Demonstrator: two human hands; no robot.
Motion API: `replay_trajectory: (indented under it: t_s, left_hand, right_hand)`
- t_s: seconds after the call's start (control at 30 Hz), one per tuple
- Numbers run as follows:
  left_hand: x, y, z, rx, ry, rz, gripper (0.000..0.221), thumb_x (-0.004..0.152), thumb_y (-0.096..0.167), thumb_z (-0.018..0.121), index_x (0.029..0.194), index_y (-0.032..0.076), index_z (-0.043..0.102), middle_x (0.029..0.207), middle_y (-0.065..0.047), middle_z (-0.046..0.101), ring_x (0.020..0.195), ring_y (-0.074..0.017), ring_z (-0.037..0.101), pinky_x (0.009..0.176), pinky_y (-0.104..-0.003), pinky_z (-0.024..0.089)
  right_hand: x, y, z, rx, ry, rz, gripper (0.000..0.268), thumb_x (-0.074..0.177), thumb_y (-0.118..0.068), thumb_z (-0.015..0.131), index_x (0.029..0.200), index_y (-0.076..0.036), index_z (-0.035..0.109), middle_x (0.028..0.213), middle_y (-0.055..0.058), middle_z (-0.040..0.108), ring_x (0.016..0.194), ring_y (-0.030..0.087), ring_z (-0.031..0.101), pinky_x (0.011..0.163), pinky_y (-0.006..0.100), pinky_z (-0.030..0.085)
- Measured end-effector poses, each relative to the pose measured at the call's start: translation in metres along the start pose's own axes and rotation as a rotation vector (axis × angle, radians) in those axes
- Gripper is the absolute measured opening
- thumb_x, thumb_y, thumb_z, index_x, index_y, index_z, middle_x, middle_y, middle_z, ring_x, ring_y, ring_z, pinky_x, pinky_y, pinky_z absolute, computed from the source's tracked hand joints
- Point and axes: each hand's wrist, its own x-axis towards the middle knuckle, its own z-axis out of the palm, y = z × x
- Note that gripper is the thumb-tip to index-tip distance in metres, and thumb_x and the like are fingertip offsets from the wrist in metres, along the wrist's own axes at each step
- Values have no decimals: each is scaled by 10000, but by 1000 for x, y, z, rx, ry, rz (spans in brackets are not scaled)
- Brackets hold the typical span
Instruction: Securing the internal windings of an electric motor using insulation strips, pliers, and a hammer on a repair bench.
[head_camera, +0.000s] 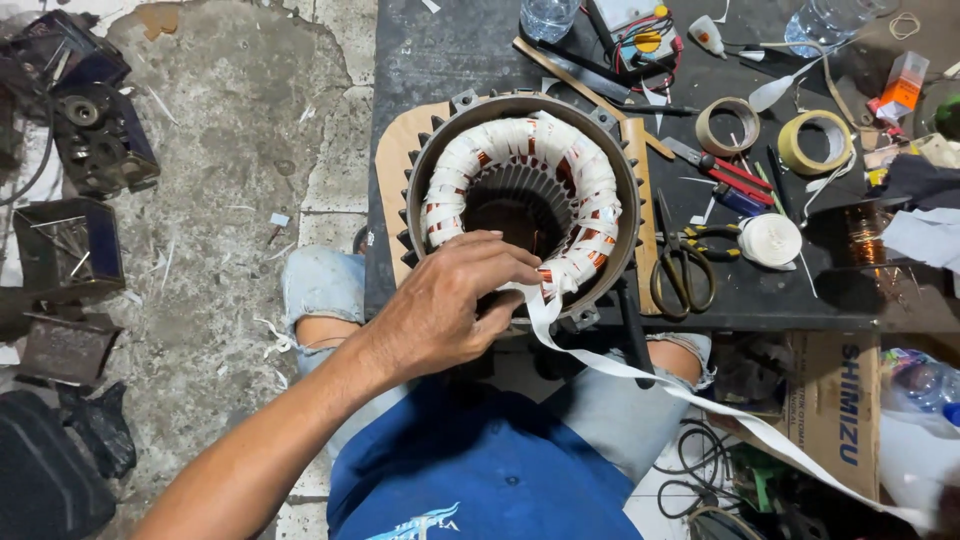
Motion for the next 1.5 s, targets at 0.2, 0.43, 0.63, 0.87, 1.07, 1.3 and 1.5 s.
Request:
replay_trajectory:
  t_s: [0.2,0.43,0.63,0.87,1.07,1.3,1.5]
  left_hand:
    - [-3,-13,7,-30,51,41,189,861,-7,706,1041,35,743,1038,-203,750,1043,-417,728,1074,-587,458]
    - [-5,-21,7,-51,84,71,193,846,-17,723,1015,70,756,1000,-168,753,1019,-394,736,1060,-572,480]
    - [-6,-24,10,-47,116,92,185,847,2,731,996,110,749,1005,-137,758,1026,-374,738,1060,-542,488]
    - [-8,-21,17,51,143,120,104,859,117,767,954,138,729,981,-100,745,990,-324,746,1066,-505,484]
    - [-15,-3,24,248,143,101,168,881,205,749,997,84,732,1099,-139,703,1039,-292,671,1058,-488,438]
    - [-11,4,37,218,235,12,168,825,173,758,957,70,742,1017,-151,647,955,-329,615,981,-473,433]
    - [-11,4,38,175,302,-2,107,854,148,707,872,48,738,1003,-157,651,940,-331,614,1000,-468,431]
  right_hand:
    - [117,-91,114,57,-9,-5,187,826,-10,803,1010,-44,818,847,142,790,765,212,762,689,352,571]
    - [151,-121,174,34,-129,-25,130,889,-95,752,993,-73,826,799,149,788,733,311,771,616,379,579]
    - [158,-107,180,68,-231,159,102,874,-149,761,921,-91,830,739,135,788,715,208,709,637,359,568]
    - [154,-88,180,212,-228,149,71,853,-94,754,875,-71,818,661,112,752,705,88,590,601,294,542]
    - [152,-89,177,212,-232,129,90,866,-101,754,857,-14,774,816,46,793,759,82,706,719,210,562]
    - [160,-104,171,134,-226,102,123,903,-131,743,831,-34,761,748,21,741,664,48,626,521,200,455]
    - [168,-95,164,39,-332,2,116,867,-121,725,922,-42,790,888,40,817,788,92,738,713,225,553]
